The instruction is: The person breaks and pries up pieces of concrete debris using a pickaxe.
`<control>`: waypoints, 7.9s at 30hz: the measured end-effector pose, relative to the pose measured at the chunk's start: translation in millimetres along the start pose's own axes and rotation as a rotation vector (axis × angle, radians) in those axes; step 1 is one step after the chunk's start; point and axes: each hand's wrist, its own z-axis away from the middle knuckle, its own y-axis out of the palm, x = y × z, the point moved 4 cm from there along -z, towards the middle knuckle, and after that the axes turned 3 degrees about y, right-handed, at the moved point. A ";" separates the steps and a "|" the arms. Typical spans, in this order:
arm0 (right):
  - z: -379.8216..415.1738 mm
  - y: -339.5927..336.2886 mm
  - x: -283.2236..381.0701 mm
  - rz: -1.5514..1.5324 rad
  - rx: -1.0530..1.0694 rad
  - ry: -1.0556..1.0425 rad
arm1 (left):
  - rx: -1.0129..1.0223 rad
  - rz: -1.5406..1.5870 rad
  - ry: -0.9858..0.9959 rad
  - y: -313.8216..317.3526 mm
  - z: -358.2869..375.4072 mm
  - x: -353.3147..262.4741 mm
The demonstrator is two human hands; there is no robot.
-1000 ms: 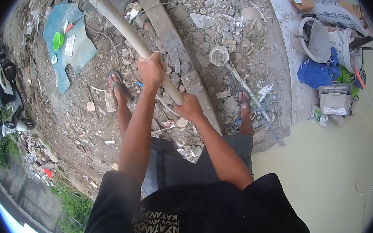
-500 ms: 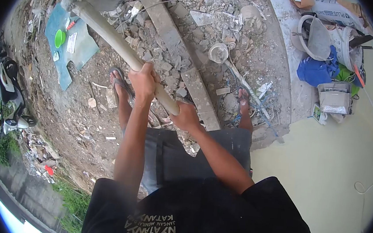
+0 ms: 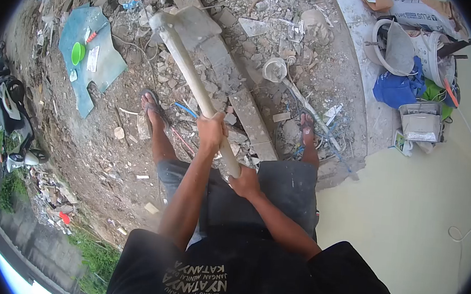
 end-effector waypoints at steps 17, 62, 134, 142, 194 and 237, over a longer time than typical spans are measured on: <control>-11.4 -23.6 43.7 0.047 0.052 0.102 | 0.010 0.040 -0.125 -0.7 -41.6 -13.2; -19.9 -9.9 7.4 -0.009 0.118 0.369 | 0.126 -0.088 -0.269 32.3 -78.8 63.7; 14.0 -291.6 -1.8 0.081 0.086 0.465 | -0.393 0.103 -0.231 -201.0 111.0 330.2; 30.9 -316.9 -47.9 -0.089 -0.029 0.533 | -0.301 -0.432 -0.024 -206.2 90.4 229.3; 3.9 -183.2 108.7 -0.100 0.277 0.251 | -0.527 0.253 -0.025 -209.6 106.2 127.7; 87.9 -22.0 56.3 -0.117 0.323 0.127 | -0.018 -0.135 -0.122 -42.1 31.7 28.9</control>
